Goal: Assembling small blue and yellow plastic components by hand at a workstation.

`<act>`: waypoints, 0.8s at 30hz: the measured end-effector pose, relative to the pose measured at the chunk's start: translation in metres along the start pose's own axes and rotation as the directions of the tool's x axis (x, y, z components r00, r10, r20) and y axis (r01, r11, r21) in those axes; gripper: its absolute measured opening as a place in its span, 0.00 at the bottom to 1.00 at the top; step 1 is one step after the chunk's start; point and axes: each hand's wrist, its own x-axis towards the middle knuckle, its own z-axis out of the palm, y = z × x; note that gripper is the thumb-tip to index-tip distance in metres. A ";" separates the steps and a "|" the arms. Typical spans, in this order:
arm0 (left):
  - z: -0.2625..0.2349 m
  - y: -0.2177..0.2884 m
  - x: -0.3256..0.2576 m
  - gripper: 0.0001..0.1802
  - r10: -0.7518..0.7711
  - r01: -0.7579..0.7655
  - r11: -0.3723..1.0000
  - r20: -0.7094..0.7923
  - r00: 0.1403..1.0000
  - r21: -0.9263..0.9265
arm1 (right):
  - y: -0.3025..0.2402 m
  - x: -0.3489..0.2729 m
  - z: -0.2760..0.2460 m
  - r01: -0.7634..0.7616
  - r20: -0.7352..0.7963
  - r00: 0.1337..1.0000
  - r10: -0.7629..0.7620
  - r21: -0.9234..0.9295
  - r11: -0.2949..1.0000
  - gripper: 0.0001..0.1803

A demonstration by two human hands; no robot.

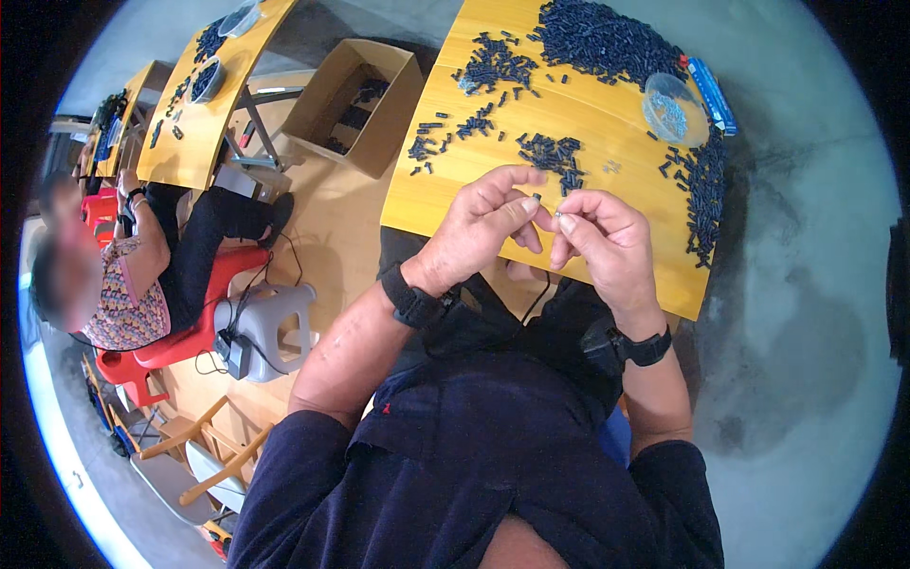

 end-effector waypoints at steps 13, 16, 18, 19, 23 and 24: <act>-0.011 -0.011 -0.004 0.05 -0.029 0.039 0.999 -0.241 0.970 0.036 | 0.017 -0.006 0.010 -0.050 -0.103 0.993 0.054 0.044 0.998 0.05; -0.009 -0.009 -0.009 0.05 -0.101 0.076 0.987 -0.177 0.979 -0.142 | 0.017 -0.006 0.013 -0.060 -0.084 0.994 0.067 0.081 0.995 0.05; -0.006 -0.010 -0.010 0.05 -0.095 0.065 0.981 -0.160 0.982 -0.185 | 0.015 -0.006 0.014 -0.082 -0.062 0.994 0.088 0.094 0.992 0.06; -0.005 -0.010 -0.011 0.05 -0.088 0.054 0.972 -0.144 0.986 -0.228 | 0.016 -0.006 0.015 -0.081 -0.063 0.994 0.087 0.094 0.992 0.06; -0.005 -0.011 -0.014 0.06 -0.105 0.082 0.983 -0.136 0.985 -0.167 | 0.021 -0.004 0.015 -0.028 -0.050 0.998 0.039 0.206 0.978 0.06; -0.004 -0.011 -0.015 0.06 -0.127 0.104 0.981 -0.136 0.982 -0.165 | 0.022 -0.003 0.016 0.004 -0.063 0.998 0.012 0.244 0.970 0.06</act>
